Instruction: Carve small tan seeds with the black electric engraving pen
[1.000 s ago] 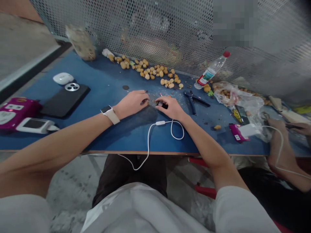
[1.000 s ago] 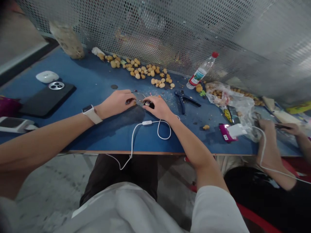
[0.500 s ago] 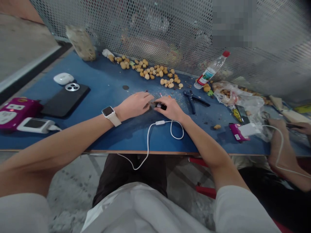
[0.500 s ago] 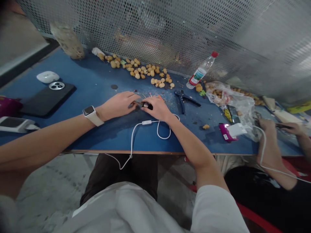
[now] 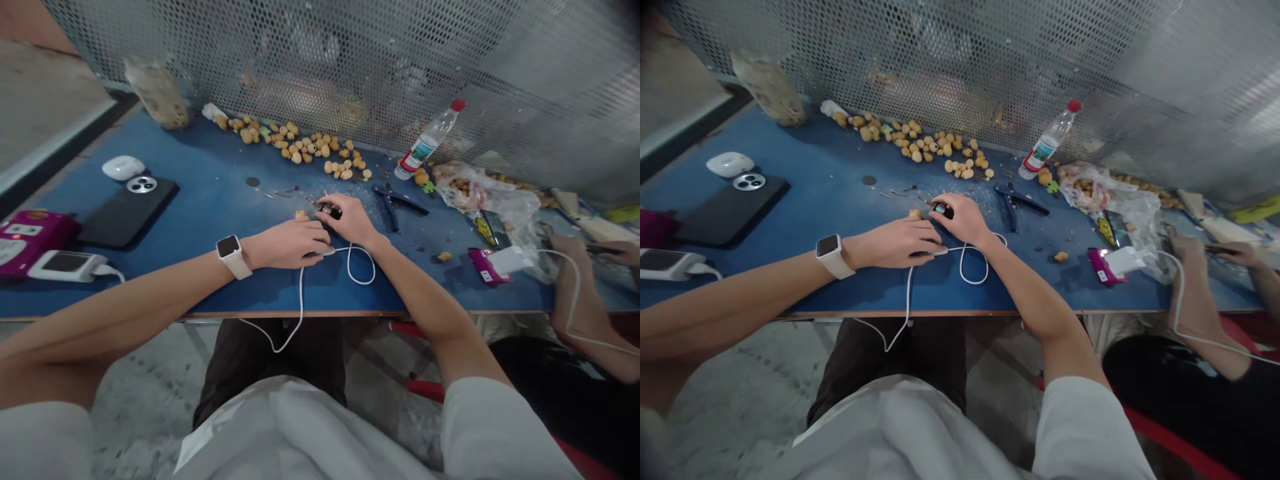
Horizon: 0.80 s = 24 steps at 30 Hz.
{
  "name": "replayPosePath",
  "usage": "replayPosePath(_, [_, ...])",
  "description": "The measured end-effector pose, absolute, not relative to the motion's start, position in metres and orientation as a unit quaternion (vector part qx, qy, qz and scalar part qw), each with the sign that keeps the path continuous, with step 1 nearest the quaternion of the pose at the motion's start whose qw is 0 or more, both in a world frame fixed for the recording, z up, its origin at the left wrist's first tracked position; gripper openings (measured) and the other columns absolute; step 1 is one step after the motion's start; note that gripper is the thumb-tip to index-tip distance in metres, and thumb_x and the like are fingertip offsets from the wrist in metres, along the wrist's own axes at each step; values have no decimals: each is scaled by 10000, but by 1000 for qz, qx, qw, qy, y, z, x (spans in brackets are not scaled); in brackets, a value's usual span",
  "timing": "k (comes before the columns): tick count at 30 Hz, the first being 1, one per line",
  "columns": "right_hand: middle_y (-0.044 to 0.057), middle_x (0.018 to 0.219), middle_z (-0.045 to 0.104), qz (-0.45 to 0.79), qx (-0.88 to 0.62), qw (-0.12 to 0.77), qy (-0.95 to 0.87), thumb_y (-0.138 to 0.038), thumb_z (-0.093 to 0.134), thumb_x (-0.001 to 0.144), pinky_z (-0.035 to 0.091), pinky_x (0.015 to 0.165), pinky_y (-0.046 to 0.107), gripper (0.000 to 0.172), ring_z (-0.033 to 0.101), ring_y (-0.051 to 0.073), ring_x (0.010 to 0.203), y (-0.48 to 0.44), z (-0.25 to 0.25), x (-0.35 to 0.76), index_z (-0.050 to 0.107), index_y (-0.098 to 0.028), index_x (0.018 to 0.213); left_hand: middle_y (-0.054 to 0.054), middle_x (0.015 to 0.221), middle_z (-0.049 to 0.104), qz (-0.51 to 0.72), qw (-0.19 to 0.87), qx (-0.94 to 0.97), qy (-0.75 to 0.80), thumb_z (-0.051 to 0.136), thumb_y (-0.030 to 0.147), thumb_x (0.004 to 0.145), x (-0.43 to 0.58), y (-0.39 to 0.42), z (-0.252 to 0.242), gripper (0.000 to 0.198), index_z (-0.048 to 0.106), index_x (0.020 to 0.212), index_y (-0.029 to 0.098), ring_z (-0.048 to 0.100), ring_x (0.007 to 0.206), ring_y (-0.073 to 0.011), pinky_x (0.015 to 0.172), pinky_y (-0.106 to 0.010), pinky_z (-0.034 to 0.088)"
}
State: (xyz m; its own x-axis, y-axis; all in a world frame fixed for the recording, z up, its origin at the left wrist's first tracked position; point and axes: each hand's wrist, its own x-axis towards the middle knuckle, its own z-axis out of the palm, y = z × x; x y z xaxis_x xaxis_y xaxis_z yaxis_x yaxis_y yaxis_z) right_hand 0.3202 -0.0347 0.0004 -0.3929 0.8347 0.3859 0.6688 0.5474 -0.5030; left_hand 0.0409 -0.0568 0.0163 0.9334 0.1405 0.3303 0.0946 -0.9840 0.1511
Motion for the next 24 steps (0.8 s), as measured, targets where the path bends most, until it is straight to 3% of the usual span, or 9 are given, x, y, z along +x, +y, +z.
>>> replayPosePath(6, [155,1410,978,134,-456,310,-824,-763,771,1208,697,1209,599,555,905,419,1286,-37,1,319,955,-262,1359,-130,1419,979,178,110,976,63,798,201,1270,37,-54,14,314,981,1513,284,903,1379,-346,1285,-465,668])
replayPosePath(12, [150,1415,978,129,-458,318,-820,-639,828,1196,690,1233,606,442,905,431,1322,-37,3,319,961,-259,1379,-143,1458,958,172,148,972,64,754,269,1315,38,-54,18,254,1006,1347,264,889,1370,-358,1268,-499,658])
replayPosePath(16, [147,1424,974,136,-455,328,-817,-627,838,1191,695,1240,618,414,901,436,1345,-36,2,320,962,-273,1369,-151,1449,927,181,152,969,77,792,337,1311,40,-54,17,254,1021,1218,276,852,1318,-370,1114,-483,631])
replayPosePath(24, [152,1417,986,134,-478,358,-791,-613,857,1095,738,1140,598,441,908,405,1212,-28,-5,328,978,-256,1324,-151,1383,907,177,98,978,59,684,322,1344,47,-52,19,395,1000,1117,252,803,1278,-350,1015,-483,536])
